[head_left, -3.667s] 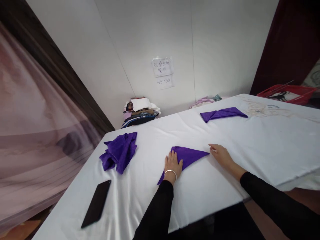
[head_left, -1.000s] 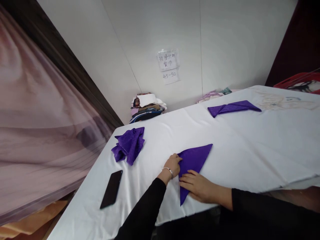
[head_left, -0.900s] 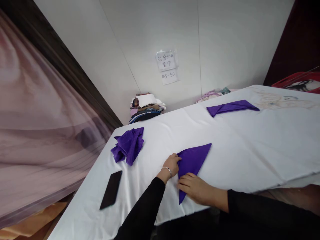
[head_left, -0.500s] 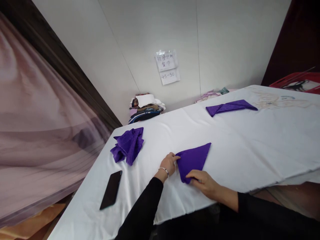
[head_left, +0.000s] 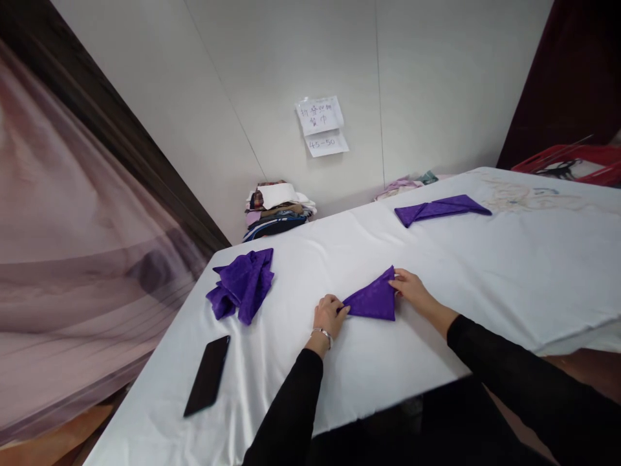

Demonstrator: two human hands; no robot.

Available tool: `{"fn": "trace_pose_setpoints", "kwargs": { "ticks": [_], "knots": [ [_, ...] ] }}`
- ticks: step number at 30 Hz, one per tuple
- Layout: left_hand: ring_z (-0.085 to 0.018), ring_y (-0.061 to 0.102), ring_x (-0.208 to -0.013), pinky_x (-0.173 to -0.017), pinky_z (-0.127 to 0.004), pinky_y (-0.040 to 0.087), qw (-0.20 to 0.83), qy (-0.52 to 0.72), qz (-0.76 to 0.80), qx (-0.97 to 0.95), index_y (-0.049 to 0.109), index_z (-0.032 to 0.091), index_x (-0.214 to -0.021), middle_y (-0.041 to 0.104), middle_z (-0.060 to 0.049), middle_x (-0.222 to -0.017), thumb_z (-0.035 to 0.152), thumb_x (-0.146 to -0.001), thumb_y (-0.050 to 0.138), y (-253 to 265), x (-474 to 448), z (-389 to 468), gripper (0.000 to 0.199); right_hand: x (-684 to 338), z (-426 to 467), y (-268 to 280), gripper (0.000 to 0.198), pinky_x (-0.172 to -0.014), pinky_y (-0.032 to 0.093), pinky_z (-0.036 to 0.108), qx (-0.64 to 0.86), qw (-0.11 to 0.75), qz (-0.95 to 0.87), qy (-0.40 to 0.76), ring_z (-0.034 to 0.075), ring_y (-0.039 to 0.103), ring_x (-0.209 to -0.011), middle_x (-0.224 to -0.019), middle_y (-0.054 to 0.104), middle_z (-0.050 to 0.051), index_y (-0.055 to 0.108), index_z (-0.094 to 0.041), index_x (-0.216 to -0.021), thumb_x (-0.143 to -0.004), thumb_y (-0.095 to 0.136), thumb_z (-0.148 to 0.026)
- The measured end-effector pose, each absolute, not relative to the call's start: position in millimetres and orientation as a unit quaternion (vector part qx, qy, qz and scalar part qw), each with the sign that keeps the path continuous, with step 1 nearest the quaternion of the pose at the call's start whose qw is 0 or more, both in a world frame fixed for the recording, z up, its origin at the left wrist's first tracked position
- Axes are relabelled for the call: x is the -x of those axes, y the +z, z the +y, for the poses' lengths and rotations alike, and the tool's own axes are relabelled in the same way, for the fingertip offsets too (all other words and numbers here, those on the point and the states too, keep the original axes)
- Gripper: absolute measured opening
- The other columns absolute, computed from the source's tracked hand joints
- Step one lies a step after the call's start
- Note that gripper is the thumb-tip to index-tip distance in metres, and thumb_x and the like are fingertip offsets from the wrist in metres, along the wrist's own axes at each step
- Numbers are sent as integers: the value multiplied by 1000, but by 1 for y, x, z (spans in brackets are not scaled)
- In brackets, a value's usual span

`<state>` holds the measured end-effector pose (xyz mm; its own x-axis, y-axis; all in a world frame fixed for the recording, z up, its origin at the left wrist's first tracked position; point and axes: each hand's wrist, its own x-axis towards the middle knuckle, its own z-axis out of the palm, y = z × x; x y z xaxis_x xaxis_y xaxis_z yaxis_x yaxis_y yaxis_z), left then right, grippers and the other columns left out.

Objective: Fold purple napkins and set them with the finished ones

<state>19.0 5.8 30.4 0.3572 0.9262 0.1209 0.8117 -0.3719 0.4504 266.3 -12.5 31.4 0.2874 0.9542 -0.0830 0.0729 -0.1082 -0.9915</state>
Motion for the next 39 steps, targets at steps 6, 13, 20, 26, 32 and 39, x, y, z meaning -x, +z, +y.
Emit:
{"fn": "trace_pose_setpoints", "kwargs": {
  "ticks": [6, 13, 20, 26, 32, 39],
  "knots": [
    [-18, 48, -96, -85, -36, 37, 147, 209, 552, -794, 59, 21, -70, 57, -1, -100, 36, -82, 50, 23, -27, 7, 21, -274, 1, 8, 46, -60, 45, 30, 662, 468, -507, 292, 18, 57, -61, -64, 59, -3, 54, -20, -113, -67, 51, -26],
    [-18, 48, -105, -91, -38, 37, 183, 229, 559, -776, 61, 22, -78, 57, 0, -110, 34, -78, 57, 19, -23, 5, 12, -279, 2, -2, 54, -69, 46, 33, 657, 457, -534, 272, 19, 58, -68, -73, 62, -2, 47, -23, -124, -70, 51, -26],
    [-18, 45, -112, -99, -38, 33, 217, 245, 571, -753, 61, 25, -94, 55, 0, -117, 28, -74, 61, 19, -17, -4, 20, -283, 4, -8, 56, -69, 46, 34, 648, 464, -537, 277, 19, 59, -68, -75, 64, 0, 46, -21, -126, -71, 51, -28],
    [-19, 45, -113, -100, -39, 32, 206, 246, 582, -747, 63, 25, -92, 55, 0, -116, 28, -75, 62, 20, -19, -5, 18, -285, 4, -8, 56, -66, 46, 33, 657, 458, -528, 282, 18, 58, -66, -74, 62, -1, 45, -21, -126, -71, 52, -30],
    [-19, 46, -111, -98, -38, 34, 203, 257, 586, -742, 65, 25, -87, 55, 0, -116, 25, -76, 60, 20, -18, -6, 12, -287, 6, -10, 57, -65, 45, 31, 662, 454, -527, 279, 18, 58, -66, -74, 63, 0, 45, -21, -127, -71, 51, -28],
    [-19, 46, -111, -98, -43, 32, 198, 250, 552, -771, 62, 23, -75, 57, -1, -112, 22, -81, 51, 17, -17, -5, 13, -287, 8, -9, 53, -64, 44, 28, 668, 442, -533, 274, 16, 57, -66, -72, 61, -2, 48, -21, -124, -70, 53, -23]
  ]
}}
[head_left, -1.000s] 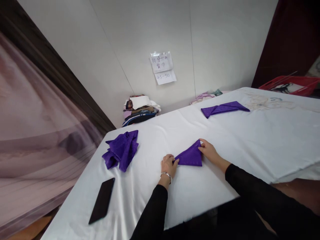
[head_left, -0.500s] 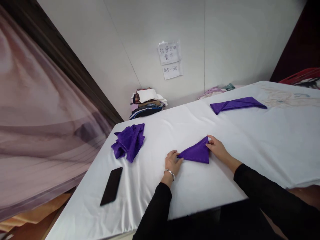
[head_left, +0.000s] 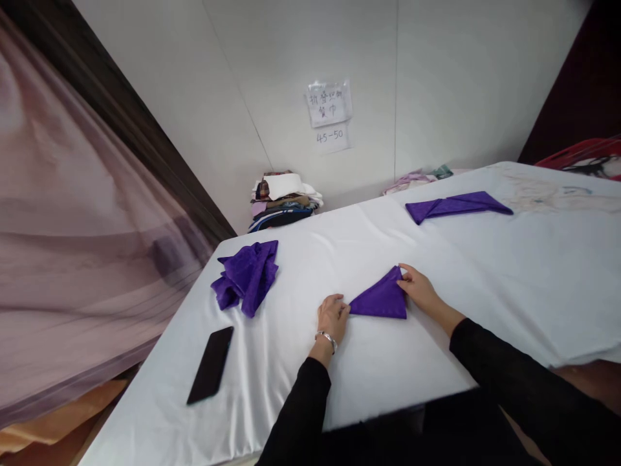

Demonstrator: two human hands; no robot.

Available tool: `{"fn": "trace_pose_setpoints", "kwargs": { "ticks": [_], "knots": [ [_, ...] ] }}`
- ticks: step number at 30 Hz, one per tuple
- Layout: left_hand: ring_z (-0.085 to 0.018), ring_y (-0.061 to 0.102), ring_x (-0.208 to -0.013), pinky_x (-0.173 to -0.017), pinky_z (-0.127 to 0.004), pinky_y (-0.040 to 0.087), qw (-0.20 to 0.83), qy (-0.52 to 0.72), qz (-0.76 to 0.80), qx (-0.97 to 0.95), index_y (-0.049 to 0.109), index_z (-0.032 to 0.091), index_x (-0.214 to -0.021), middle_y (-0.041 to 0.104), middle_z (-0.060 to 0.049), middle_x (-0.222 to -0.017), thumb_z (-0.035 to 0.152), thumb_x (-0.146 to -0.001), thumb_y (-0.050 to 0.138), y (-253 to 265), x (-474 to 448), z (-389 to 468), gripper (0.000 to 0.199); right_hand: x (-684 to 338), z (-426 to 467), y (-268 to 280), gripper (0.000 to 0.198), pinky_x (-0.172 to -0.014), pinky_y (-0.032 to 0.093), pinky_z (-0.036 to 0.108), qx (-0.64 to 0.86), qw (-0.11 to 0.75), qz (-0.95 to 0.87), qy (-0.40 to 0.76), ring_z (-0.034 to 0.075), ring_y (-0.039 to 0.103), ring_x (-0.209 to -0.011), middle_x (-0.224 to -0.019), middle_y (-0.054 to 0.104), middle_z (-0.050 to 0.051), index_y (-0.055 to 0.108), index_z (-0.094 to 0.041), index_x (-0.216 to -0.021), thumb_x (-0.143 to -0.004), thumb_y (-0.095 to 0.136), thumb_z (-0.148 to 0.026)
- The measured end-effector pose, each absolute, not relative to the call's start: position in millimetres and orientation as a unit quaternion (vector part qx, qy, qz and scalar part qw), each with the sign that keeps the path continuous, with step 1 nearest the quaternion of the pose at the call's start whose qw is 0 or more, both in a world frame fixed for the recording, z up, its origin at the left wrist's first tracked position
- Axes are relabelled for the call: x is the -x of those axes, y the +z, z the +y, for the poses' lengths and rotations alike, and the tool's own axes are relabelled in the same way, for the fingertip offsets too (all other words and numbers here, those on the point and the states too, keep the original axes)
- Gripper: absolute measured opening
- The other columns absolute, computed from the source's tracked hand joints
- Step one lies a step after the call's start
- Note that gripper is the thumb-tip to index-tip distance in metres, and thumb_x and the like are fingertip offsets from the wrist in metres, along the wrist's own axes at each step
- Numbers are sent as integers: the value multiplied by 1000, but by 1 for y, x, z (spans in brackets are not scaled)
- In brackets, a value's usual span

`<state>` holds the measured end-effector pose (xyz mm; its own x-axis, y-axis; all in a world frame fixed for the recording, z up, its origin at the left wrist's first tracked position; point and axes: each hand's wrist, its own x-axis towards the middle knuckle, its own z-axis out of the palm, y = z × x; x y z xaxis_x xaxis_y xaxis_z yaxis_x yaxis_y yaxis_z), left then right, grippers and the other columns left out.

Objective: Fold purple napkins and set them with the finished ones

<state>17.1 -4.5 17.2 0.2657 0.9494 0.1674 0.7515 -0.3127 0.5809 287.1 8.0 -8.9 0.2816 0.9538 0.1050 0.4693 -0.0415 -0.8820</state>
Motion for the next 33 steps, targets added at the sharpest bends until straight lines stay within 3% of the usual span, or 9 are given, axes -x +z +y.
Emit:
{"fn": "trace_pose_setpoints", "kwargs": {
  "ticks": [6, 11, 33],
  "knots": [
    [-20, 44, -114, -100, -44, 30, 190, 243, 543, -781, 60, 21, -73, 56, -3, -113, 23, -84, 44, 15, -20, -4, 19, -285, 11, 0, 52, -64, 44, 27, 670, 432, -516, 313, 15, 58, -66, -72, 62, -2, 49, -20, -123, -71, 55, -23],
    [-23, 42, -117, -101, -45, 29, 191, 243, 533, -787, 58, 21, -73, 56, -3, -115, 34, -76, 59, 17, -19, -8, 13, -286, 21, -1, 54, -65, 44, 27, 652, 455, -513, 324, 16, 59, -68, -74, 63, -1, 48, -19, -124, -71, 56, -24],
    [-22, 49, -109, -96, -46, 35, 169, 282, 537, -777, 56, 21, -75, 57, -5, -112, 31, -79, 53, 5, -16, -4, 11, -281, 46, 6, 46, -70, 44, 26, 685, 401, -555, 246, 16, 58, -76, -85, 63, 2, 53, -20, -118, -72, 50, -19]
  ]
}}
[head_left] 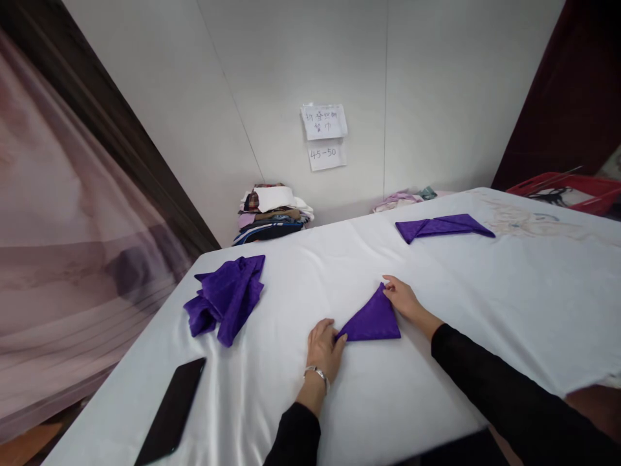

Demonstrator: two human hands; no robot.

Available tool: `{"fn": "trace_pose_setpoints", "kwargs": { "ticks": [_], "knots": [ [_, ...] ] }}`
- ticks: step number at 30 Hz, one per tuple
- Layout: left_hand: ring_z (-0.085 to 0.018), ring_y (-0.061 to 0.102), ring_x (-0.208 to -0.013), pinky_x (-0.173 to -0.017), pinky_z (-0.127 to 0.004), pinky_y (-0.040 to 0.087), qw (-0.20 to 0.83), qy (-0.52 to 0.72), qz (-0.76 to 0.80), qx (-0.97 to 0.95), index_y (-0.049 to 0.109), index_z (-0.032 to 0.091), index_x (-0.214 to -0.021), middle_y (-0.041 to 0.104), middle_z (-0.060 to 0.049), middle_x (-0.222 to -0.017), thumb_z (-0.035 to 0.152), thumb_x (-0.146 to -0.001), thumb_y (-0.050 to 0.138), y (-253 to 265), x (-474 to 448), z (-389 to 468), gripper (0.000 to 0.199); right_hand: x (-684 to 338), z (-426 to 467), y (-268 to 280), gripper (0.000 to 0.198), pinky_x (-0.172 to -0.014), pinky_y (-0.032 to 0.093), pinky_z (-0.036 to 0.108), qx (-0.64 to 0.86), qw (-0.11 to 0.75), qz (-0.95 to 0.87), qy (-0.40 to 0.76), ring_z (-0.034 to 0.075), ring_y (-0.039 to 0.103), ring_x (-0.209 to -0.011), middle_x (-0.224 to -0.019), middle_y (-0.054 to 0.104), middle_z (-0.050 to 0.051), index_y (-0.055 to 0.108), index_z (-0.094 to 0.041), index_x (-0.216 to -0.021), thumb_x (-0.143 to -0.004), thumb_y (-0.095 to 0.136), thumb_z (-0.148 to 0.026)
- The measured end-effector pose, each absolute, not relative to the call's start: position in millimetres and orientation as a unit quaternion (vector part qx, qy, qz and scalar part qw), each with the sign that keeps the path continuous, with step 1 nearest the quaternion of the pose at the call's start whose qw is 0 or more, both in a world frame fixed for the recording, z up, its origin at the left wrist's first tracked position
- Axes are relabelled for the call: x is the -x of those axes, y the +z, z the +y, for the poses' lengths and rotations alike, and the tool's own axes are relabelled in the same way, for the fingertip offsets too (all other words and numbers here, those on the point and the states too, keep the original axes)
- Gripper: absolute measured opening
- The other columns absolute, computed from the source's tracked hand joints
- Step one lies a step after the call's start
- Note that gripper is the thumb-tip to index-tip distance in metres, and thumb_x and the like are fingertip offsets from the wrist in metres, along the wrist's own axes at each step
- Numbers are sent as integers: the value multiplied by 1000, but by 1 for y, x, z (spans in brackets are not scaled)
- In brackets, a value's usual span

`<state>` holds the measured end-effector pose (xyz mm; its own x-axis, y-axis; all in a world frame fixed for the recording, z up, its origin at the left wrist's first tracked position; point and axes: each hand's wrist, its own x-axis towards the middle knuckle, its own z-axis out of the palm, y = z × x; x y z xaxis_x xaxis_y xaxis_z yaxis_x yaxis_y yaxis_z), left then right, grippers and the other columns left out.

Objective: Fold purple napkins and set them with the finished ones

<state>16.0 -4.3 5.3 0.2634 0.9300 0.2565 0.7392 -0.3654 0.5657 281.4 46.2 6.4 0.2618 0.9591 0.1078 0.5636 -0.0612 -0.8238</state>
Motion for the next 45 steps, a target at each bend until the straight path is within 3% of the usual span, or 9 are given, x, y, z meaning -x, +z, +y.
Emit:
{"fn": "trace_pose_setpoints", "kwargs": {
  "ticks": [12, 17, 26, 37, 41, 45],
  "knots": [
    [-21, 49, -108, -96, -46, 36, 157, 271, 546, -777, 59, 20, -73, 58, -5, -110, 25, -84, 43, 10, -18, -3, 20, -280, 54, 13, 38, -73, 41, 27, 738, 257, -605, 155, 19, 57, -88, -96, 65, 4, 54, -21, -118, -81, 47, -25],
    [-20, 49, -106, -96, -43, 35, 140, 249, 559, -778, 58, 21, -73, 57, -4, -110, 24, -85, 42, 15, -22, -4, 21, -278, 54, 13, 31, -75, 41, 28, 743, 242, -611, 126, 20, 57, -89, -98, 65, 4, 57, -23, -112, -82, 47, -26],
    [-21, 50, -101, -94, -42, 35, 97, 232, 576, -778, 57, 20, -70, 57, -5, -106, 25, -83, 47, 17, -25, -6, 17, -275, 57, 20, 17, -63, 36, 27, 760, 198, -611, 100, 19, 55, -85, -93, 64, 4, 61, -23, -84, -84, 44, -24],
    [-19, 53, -101, -96, -41, 35, 154, 289, 616, -717, 57, 21, -65, 60, -2, -103, 23, -76, 58, 17, -11, -10, 11, -279, 57, 22, 17, -56, 32, 27, 766, 171, -613, 92, 19, 56, -80, -89, 65, 4, 62, -23, -80, -82, 45, -28],
    [-19, 54, -103, -94, -41, 38, 143, 324, 639, -683, 61, 21, -81, 61, -5, -105, 20, -81, 50, 28, -19, -12, 11, -280, 57, 20, 20, -55, 32, 27, 764, 168, -617, 88, 20, 56, -79, -89, 65, 4, 62, -23, -81, -83, 43, -29],
    [-20, 45, -117, -106, -45, 23, 116, 288, 544, -780, 56, 25, -106, 56, -4, -120, 32, -86, 44, 44, -71, -17, 25, -280, 58, 18, 21, -55, 32, 27, 760, 167, -622, 83, 19, 56, -76, -87, 65, 6, 62, -22, -82, -83, 42, -30]
  ]
}}
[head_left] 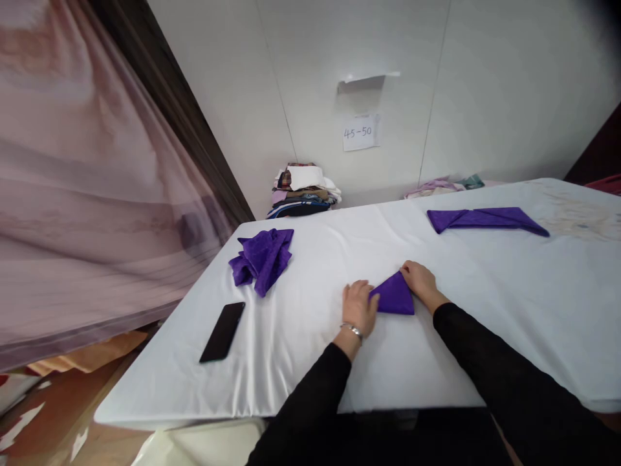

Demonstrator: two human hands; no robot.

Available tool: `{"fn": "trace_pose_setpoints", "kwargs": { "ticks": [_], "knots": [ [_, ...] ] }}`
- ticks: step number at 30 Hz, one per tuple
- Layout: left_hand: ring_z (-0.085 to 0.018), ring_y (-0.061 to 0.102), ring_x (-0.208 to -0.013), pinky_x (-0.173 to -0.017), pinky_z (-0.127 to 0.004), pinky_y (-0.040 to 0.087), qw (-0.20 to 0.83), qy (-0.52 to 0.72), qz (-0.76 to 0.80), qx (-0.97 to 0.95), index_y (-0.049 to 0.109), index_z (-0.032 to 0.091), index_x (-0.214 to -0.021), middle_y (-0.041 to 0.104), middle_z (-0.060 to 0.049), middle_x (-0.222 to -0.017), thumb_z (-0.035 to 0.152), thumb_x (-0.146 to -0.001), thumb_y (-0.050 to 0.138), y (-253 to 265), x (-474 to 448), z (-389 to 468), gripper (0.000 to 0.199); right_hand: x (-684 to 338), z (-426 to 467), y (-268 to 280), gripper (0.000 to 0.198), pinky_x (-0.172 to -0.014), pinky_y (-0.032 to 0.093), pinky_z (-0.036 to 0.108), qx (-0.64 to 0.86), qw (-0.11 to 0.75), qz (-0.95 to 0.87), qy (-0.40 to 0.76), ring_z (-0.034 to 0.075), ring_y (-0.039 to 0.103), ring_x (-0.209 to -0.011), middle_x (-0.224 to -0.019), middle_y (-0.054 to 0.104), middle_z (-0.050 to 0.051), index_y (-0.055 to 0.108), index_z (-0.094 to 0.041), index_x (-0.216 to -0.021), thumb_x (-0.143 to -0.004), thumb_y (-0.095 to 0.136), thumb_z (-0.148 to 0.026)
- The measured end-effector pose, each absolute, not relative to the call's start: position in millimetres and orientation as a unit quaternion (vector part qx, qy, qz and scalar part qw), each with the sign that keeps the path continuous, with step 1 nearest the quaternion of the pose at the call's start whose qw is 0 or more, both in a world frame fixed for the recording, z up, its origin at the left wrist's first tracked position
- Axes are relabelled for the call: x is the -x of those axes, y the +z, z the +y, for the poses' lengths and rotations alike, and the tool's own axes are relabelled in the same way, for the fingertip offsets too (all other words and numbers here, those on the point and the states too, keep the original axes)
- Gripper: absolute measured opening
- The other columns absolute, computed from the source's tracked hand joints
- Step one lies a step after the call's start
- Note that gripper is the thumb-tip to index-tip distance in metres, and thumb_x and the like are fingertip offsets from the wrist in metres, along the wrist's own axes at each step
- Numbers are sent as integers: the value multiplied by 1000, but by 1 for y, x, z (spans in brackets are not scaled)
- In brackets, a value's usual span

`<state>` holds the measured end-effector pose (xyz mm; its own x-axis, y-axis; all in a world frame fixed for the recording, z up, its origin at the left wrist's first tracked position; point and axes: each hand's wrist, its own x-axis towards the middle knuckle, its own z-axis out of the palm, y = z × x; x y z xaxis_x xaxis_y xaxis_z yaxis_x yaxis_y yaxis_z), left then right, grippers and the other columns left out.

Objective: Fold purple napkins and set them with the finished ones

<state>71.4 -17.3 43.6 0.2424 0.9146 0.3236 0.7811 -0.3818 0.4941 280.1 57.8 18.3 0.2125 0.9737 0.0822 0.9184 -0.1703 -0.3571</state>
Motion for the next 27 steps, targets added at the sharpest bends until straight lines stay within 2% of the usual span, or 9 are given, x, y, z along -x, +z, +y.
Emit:
{"fn": "trace_pose_setpoints", "kwargs": {
  "ticks": [3, 5, 7, 12, 15, 18, 21, 24, 27],
  "knots": [
    [-22, 28, -130, -110, -47, 12, 113, 201, 469, -852, 40, 25, -128, 40, -4, -138, 45, -87, 35, 45, -113, -14, 46, -280, 57, 18, 22, -56, 33, 26, 754, 167, -631, 74, 18, 56, -71, -80, 64, 5, 62, -21, -81, -83, 43, -31],
    [-24, 20, -133, -110, -49, 10, 122, 147, 458, -868, 31, 21, -135, 29, -7, -144, 54, -86, 29, 39, -129, -8, 59, -280, 56, 18, 22, -57, 34, 26, 747, 170, -639, 64, 17, 55, -73, -80, 64, 5, 62, -21, -80, -84, 43, -30],
    [-26, 16, -135, -109, -51, 10, 134, 106, 460, -872, 27, 18, -137, 25, -9, -146, 60, -84, 25, 29, -134, -2, 68, -281, 55, 17, 22, -62, 35, 26, 741, 178, -645, 49, 18, 55, -80, -85, 63, 6, 62, -20, -80, -84, 42, -29],
    [-25, 11, -136, -109, -49, 8, 118, 80, 458, -877, 25, 20, -139, 25, -6, -146, 57, -84, 25, 10, -130, 5, 67, -289, 59, 11, 19, -79, 36, 31, 733, 206, -647, 36, 22, 51, -98, -99, 61, 6, 62, -21, -81, -83, 45, -30],
    [-25, 12, -136, -109, -49, 9, 114, 80, 459, -877, 24, 20, -139, 24, -6, -146, 57, -84, 26, 9, -129, 5, 67, -293, 64, 12, 19, -87, 35, 36, 740, 228, -631, 55, 23, 48, -107, -112, 58, 6, 61, -22, -92, -83, 47, -31],
    [-26, 13, -135, -109, -49, 10, 120, 85, 455, -878, 25, 18, -139, 24, -8, -146, 57, -83, 27, 12, -130, 4, 68, -284, 59, 19, 32, -98, 28, 41, 711, 264, -650, 49, 25, 32, -125, -132, 45, 8, 55, -22, -112, -84, 46, -33],
    [-27, 15, -134, -109, -50, 10, 125, 99, 448, -880, 28, 19, -138, 27, -8, -145, 54, -84, 30, 15, -131, 3, 64, -260, 43, 28, 44, -105, 13, 45, 587, 289, -751, 83, 25, 15, -134, -143, 31, 7, 46, -22, -126, -86, 43, -38],
    [-29, 17, -134, -109, -50, 9, 120, 121, 442, -881, 32, 23, -136, 34, -5, -142, 47, -84, 34, 17, -132, 2, 57, -240, 32, 31, 51, -107, 7, 45, 475, 235, -825, 194, 23, 15, -134, -144, 29, 5, 40, -25, -133, -87, 40, -47],
    [-30, 18, -133, -109, -51, 8, 130, 120, 450, -875, 37, 24, -134, 40, -4, -139, 50, -84, 35, 18, -132, 2, 56, -237, 37, 28, 52, -108, 7, 43, 456, 182, -833, 256, 21, 16, -134, -144, 29, 3, 37, -28, -134, -87, 37, -51]
  ]
}}
